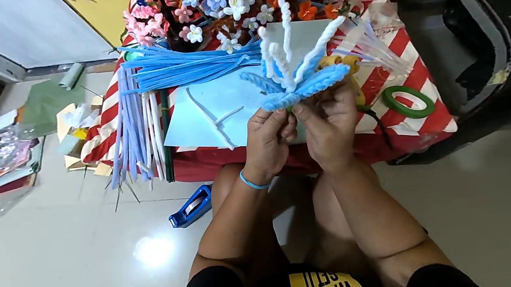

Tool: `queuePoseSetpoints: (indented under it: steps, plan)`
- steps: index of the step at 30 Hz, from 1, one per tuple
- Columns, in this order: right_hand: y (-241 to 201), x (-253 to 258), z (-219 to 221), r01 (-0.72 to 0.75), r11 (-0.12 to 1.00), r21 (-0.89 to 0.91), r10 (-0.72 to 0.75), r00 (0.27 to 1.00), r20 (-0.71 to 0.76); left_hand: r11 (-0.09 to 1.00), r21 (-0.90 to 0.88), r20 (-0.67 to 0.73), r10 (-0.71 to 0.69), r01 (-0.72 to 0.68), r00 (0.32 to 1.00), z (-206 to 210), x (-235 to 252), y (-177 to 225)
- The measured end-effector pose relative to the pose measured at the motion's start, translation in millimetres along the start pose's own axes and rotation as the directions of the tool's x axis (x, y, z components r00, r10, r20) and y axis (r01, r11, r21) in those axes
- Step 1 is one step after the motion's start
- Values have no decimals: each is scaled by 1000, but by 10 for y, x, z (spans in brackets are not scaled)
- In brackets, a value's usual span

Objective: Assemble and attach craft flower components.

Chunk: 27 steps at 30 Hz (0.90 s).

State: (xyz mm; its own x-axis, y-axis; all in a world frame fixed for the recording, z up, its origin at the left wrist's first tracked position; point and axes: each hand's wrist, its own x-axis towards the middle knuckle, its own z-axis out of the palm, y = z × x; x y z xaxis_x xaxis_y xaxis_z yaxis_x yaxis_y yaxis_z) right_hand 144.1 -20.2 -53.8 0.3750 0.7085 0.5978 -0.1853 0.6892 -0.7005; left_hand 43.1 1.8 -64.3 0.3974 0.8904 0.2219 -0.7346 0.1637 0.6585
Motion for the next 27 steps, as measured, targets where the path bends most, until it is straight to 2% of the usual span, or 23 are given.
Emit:
queuePoseSetpoints:
  steps: [6, 12, 18, 27]
  plan:
    - [9, 16, -37, -59, 998, 37, 55, 994, 96, 1000, 14, 36, -14, 14, 999, -11, -6, 28]
    - [18, 14, -62, -80, 994, 77, 73, 994, 83, 997, -18, 53, -73, 74, 996, -8, -9, 44]
    - [-30, 42, -91, -197, 955, 223, 177, 978, 108, 981, -89, 96, -161, 170, 982, -26, -11, 64]
    - [-47, 34, -89, -293, 898, 328, 281, 956, 84, 979, -111, 131, -156, 171, 979, -40, 3, 58]
